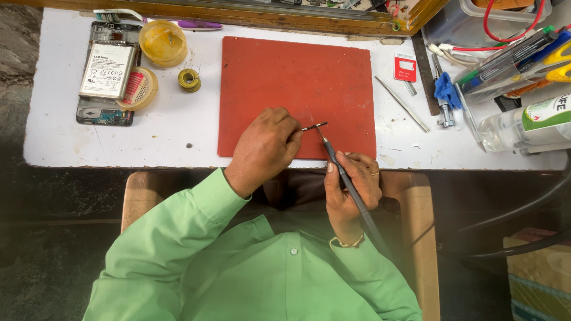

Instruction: The person solders a connector cable to a smartphone battery using a soldering iron and solder wire. They then remove the battery and place it on a disassembled phone chassis.

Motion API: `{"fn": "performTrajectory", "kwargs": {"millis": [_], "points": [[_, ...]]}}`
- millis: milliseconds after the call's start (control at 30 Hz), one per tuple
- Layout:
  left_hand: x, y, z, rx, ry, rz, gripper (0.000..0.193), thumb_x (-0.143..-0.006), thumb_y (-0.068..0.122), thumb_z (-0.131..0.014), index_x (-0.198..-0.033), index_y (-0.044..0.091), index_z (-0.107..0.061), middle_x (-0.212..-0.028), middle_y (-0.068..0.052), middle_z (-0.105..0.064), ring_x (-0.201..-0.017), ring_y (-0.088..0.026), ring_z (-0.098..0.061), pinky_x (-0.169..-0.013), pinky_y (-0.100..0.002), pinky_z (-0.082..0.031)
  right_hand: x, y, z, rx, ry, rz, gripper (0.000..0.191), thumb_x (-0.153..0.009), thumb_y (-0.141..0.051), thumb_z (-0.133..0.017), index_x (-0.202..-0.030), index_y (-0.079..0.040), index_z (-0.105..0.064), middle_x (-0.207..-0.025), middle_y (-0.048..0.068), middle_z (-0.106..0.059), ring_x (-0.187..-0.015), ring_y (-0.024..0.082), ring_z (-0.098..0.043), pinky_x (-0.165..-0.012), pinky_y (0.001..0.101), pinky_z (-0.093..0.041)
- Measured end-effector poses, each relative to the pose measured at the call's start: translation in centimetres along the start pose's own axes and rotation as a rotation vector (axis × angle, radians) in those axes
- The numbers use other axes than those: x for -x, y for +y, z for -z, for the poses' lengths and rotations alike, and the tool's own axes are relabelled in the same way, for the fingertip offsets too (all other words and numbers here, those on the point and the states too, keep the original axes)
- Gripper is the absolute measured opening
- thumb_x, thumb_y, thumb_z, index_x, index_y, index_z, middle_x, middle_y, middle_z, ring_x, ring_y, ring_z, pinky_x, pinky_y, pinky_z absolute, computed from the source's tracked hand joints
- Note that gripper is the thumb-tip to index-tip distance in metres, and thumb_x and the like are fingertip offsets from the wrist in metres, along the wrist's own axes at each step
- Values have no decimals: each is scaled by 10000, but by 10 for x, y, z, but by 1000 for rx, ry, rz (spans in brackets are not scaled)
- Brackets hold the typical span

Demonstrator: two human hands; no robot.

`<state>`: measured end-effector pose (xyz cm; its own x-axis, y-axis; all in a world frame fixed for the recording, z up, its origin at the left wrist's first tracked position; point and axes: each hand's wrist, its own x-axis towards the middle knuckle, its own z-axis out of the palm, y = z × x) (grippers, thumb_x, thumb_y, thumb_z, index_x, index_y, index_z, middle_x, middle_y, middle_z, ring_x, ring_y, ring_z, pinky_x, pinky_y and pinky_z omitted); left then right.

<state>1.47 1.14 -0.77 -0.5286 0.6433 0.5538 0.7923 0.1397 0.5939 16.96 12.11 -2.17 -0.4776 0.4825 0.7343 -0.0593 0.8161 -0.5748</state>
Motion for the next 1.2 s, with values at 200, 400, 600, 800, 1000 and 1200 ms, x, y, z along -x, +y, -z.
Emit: {"fn": "performTrajectory", "kwargs": {"millis": [200, 400, 600, 800, 1000, 1200], "points": [[0, -1, 0, -7, -8, 1, 27, -878, 50, -687, -869, 26, -680, -873, -91, -622, -833, -296, -597, -741, -409, -520, 1, 2, -3, -3, 12, 19, 174, -931, -42, -773, -1091, 14, -735, -910, 88, -750, -1023, 244, -668, -915, 335, -546], [1, 0, 0, -4, -12, 2, 28, -881, 54, -692, -873, 28, -685, -877, -90, -625, -834, -295, -597, -740, -409, -519, 3, 2, -3, 14, 26, -6, 174, -934, -39, -774, -1093, 18, -734, -923, 95, -750, -1029, 247, -664, -902, 325, -553], [0, 1, 1, 4, -11, 7, 26, -884, 46, -693, -875, 23, -685, -873, -87, -626, -822, -286, -602, -733, -400, -523, 2, 4, -5, 1, 31, 27, 167, -931, -39, -778, -1084, 15, -737, -891, 77, -745, -1007, 235, -666, -900, 338, -548], [0, 0, 1, 0, -4, -5, 24, -880, 42, -693, -873, 21, -685, -875, -92, -624, -828, -293, -601, -738, -406, -522, 3, 0, -5, -3, 38, -5, 170, -933, -38, -778, -1088, 16, -736, -903, 82, -738, -1008, 248, -657, -871, 330, -551], [1, 0, 1, -3, -11, -1, 29, -880, 49, -691, -871, 21, -685, -880, -96, -625, -832, -300, -599, -739, -412, -518, 2, -3, -3, -3, 33, -25, 178, -923, -34, -775, -1087, 19, -731, -948, 103, -745, -1025, 255, -655, -854, 327, -556], [0, 0, 1, -6, -6, -14, 32, -882, 52, -692, -876, 22, -683, -886, -95, -626, -837, -302, -598, -749, -413, -518, 3, -2, -5, -12, 31, -19, 170, -927, -28, -774, -1084, 24, -738, -904, 82, -733, -1008, 245, -652, -876, 341, -553]]}}
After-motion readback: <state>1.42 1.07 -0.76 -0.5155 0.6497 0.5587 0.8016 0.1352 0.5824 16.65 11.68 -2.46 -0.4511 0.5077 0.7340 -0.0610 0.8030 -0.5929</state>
